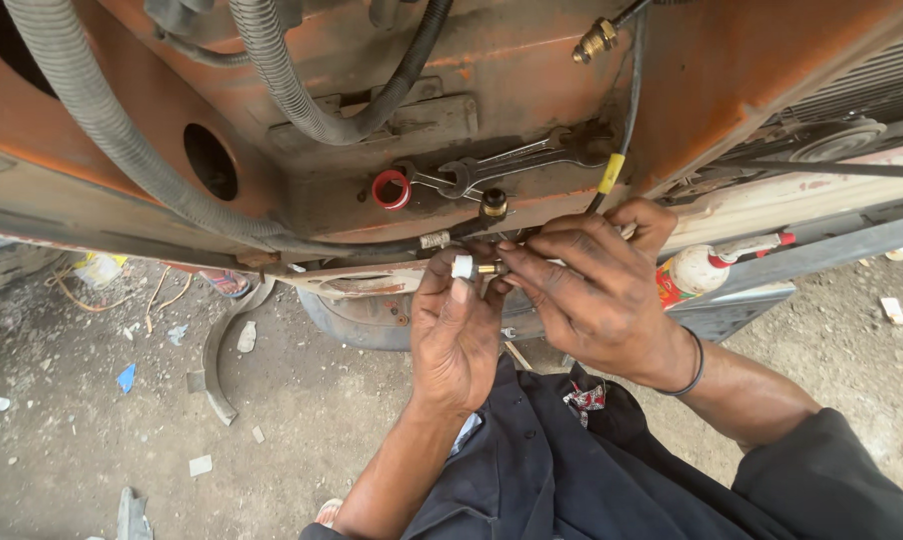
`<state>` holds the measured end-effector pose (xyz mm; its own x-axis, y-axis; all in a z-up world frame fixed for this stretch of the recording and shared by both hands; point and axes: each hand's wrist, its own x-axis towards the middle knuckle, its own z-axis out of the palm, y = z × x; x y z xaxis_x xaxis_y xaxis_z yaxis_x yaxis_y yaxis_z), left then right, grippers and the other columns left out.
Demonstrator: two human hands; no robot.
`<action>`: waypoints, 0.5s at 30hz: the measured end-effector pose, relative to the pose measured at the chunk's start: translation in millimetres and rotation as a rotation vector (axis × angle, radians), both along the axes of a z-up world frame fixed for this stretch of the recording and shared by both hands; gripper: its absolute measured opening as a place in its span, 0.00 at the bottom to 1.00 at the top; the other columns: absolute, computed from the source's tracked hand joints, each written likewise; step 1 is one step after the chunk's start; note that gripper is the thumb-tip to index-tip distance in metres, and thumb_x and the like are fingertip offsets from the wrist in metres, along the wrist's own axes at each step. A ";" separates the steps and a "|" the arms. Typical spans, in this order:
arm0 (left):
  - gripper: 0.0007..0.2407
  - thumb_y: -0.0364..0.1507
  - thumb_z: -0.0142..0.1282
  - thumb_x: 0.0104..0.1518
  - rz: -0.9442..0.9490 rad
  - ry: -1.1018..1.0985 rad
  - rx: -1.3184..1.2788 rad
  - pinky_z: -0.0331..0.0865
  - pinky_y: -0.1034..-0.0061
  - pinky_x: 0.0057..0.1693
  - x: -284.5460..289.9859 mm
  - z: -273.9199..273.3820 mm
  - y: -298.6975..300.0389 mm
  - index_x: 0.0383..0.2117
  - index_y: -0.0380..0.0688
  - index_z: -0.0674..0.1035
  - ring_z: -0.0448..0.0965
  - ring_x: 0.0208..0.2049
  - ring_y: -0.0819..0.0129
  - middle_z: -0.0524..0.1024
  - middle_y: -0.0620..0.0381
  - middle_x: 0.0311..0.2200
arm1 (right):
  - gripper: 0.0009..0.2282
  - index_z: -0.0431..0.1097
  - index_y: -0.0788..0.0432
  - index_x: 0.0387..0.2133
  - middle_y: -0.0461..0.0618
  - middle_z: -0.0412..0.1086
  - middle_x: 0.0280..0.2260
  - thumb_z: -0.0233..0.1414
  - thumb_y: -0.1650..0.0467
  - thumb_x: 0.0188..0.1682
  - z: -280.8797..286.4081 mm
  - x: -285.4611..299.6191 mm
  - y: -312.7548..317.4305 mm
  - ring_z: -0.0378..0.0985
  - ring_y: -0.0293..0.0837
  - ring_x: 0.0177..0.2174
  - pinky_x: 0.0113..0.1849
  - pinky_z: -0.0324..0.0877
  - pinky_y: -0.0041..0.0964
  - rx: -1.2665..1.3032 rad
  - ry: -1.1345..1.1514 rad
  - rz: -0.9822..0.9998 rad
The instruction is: The person wraps a brass fitting with white tape, then installs it into a hose connection under a vehicle. They use a wrench to tighten the fitting and check the connection.
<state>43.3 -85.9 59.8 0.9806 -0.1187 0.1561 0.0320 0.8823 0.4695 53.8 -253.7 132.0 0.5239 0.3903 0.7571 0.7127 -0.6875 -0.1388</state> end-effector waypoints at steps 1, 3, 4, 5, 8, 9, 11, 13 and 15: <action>0.13 0.26 0.62 0.63 0.037 -0.014 0.044 0.66 0.68 0.60 0.5 -1.8 -1.3 0.50 0.39 0.74 0.74 0.52 0.67 0.76 0.53 0.50 | 0.14 0.78 0.58 0.42 0.48 0.76 0.35 0.65 0.73 0.41 -0.5 0.2 0.0 0.77 0.46 0.39 0.47 0.56 0.48 0.005 -0.001 -0.003; 0.12 0.24 0.62 0.64 0.112 -0.041 0.134 0.68 0.71 0.57 2.6 -4.3 -2.0 0.51 0.34 0.74 0.75 0.48 0.68 0.76 0.51 0.49 | 0.12 0.77 0.59 0.42 0.48 0.77 0.38 0.65 0.74 0.45 -1.0 1.0 -1.0 0.78 0.46 0.41 0.48 0.57 0.46 0.061 0.056 0.046; 0.13 0.23 0.62 0.64 0.131 -0.069 0.201 0.69 0.72 0.56 3.4 -4.4 -0.8 0.51 0.34 0.74 0.75 0.48 0.69 0.76 0.51 0.49 | 0.11 0.76 0.59 0.42 0.47 0.77 0.39 0.65 0.74 0.46 -0.9 1.9 -1.7 0.79 0.45 0.42 0.48 0.58 0.45 0.090 0.086 0.070; 0.13 0.22 0.62 0.64 0.151 -0.097 0.268 0.70 0.74 0.55 4.5 -3.5 1.5 0.52 0.33 0.74 0.75 0.47 0.70 0.76 0.50 0.49 | 0.11 0.76 0.58 0.40 0.47 0.77 0.38 0.66 0.74 0.46 -0.5 3.1 -2.9 0.79 0.45 0.42 0.48 0.57 0.46 0.081 0.073 0.083; 0.14 0.22 0.61 0.63 0.166 -0.167 0.488 0.73 0.75 0.53 6.5 6.3 13.3 0.53 0.30 0.74 0.76 0.48 0.70 0.76 0.49 0.49 | 0.10 0.76 0.57 0.37 0.46 0.78 0.36 0.67 0.73 0.44 0.9 6.7 -7.6 0.79 0.44 0.40 0.47 0.56 0.48 0.050 0.024 0.109; 0.15 0.22 0.62 0.63 0.163 -0.187 0.564 0.74 0.75 0.52 6.3 11.7 17.5 0.53 0.29 0.73 0.77 0.48 0.70 0.76 0.49 0.49 | 0.10 0.76 0.57 0.37 0.46 0.78 0.37 0.67 0.73 0.44 1.3 7.7 -8.8 0.79 0.44 0.40 0.47 0.56 0.49 0.038 0.003 0.116; 0.21 0.24 0.62 0.58 0.144 -0.219 0.655 0.77 0.78 0.50 4.5 24.0 26.5 0.57 0.33 0.70 0.78 0.47 0.72 0.76 0.52 0.49 | 0.10 0.76 0.56 0.37 0.46 0.78 0.36 0.67 0.73 0.44 1.8 10.6 -10.3 0.79 0.44 0.39 0.47 0.55 0.49 0.025 -0.019 0.134; 0.20 0.23 0.63 0.56 0.196 -0.264 0.842 0.78 0.80 0.49 3.0 35.4 33.7 0.56 0.34 0.73 0.80 0.46 0.72 0.77 0.53 0.48 | 0.10 0.76 0.57 0.38 0.46 0.78 0.36 0.68 0.72 0.45 1.8 12.9 -11.3 0.79 0.44 0.39 0.46 0.55 0.48 0.024 -0.016 0.159; 0.12 0.21 0.64 0.59 0.325 -0.319 1.125 0.79 0.79 0.49 2.8 43.0 36.4 0.49 0.31 0.82 0.82 0.44 0.70 0.79 0.50 0.46 | 0.11 0.76 0.57 0.37 0.46 0.78 0.36 0.68 0.72 0.44 2.4 14.5 -14.1 0.79 0.45 0.39 0.46 0.55 0.49 -0.005 -0.027 0.169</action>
<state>46.1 -49.5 102.7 0.9261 -0.0991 0.3641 -0.3721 -0.0782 0.9249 68.3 -267.8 134.4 0.4300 0.4752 0.7676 0.8217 -0.5583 -0.1147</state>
